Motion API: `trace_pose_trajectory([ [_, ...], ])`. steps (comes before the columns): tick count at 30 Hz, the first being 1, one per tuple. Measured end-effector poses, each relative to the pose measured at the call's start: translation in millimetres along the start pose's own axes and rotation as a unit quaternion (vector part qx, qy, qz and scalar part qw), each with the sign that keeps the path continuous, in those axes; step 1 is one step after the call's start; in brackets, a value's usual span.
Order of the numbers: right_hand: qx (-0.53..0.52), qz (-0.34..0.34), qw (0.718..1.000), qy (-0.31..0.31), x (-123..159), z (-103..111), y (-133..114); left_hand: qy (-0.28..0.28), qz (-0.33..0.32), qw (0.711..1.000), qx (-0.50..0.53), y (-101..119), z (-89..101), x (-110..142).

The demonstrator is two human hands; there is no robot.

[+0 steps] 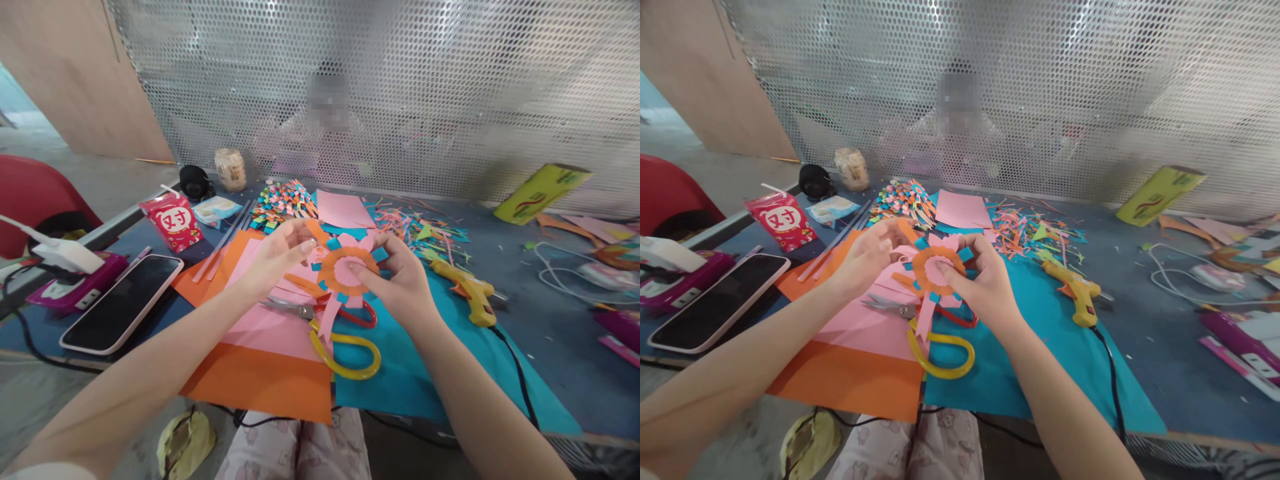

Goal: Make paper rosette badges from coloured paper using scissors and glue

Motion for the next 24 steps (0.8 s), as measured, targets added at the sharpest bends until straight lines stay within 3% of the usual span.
trace_pose_trajectory([
  [5,-0.008,0.011,1.0,0.008,0.4,1.2,-2.5,-0.004,-0.015,0.999,-0.036,1.2,-1.3,-0.1],
  [11,-0.026,0.031,0.999,0.003,0.3,0.8,-4.3,0.008,-0.089,0.995,-0.048,8.3,4.6,-0.8],
  [16,-0.02,0.053,0.998,0.004,-0.2,1.3,-4.2,0.017,-0.091,0.992,-0.09,9.9,7.4,0.7],
  [20,-0.003,0.125,0.992,0.004,2.4,0.5,-14.3,0.017,-0.109,0.988,-0.104,15.4,4.2,1.9],
  [24,0.05,0.278,0.959,0.01,14.5,3.9,-38.7,0.046,-0.092,0.993,-0.061,16.8,7.9,0.0],
])
Point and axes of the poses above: each hand's wrist, its own x-axis away from the middle knuckle, its own z-axis out of the back of the hand, y = z × x, the point moved 8 cm from there along -x, towards the middle knuckle, and after that the axes turned 2 degrees about -z, right-handed, at the moved point
